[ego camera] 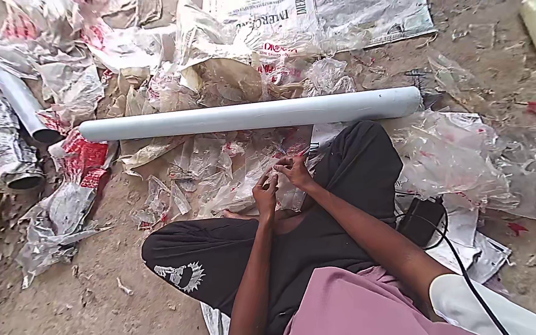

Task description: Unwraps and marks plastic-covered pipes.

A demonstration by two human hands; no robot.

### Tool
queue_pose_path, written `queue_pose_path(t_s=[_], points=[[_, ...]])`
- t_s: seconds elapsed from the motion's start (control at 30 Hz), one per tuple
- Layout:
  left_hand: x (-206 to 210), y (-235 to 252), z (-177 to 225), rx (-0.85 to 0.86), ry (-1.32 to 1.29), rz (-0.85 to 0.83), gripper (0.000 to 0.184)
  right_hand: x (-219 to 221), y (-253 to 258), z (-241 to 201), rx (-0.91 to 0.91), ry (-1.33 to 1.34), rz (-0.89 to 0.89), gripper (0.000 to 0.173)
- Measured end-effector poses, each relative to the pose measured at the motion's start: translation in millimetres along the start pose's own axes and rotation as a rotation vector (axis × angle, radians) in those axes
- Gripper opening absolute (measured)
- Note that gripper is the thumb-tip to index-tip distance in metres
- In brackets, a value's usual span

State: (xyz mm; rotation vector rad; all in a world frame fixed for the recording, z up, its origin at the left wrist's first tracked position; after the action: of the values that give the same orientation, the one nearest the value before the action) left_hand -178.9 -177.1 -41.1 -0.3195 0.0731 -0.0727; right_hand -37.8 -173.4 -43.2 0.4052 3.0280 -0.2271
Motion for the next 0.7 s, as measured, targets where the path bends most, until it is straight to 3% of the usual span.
queue_pose_path(t_s=[0.13,0.33,0.57,0.7], points=[[-4.3,-0.7,0.5,0.092,0.141,0.126,0.026,2.4,0.3,0.2,-0.079,-0.09,-0.104,0.023],[-6.9,4.8,-2.0,0.061,0.082,0.156,0.04,10.3,-1.4,3.3,-0.208,-0.234,-0.168,0.03],[-8.4,4.9,-6.0,0.049,0.223,0.165,0.04,2.9,1.8,-3.7,-0.095,-0.293,-0.137,0.035],[-4.1,1.5,-5.9,0.235,0.356,0.197,0.039,1.8,1.9,-2.6,-0.1,-0.154,-0.153,0.035]])
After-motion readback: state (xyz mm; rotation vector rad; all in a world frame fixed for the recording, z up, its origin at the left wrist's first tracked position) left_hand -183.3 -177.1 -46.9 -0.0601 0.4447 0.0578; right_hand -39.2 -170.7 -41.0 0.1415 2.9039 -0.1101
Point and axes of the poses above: each hand's wrist, its own y-axis towards the middle knuckle, its own x-axis out of the palm, z = x × y, the point moved 2 cm from there along y, towards the middle knuckle, and after that the axes turned 2 degrees about y, right-handed, at the moved point
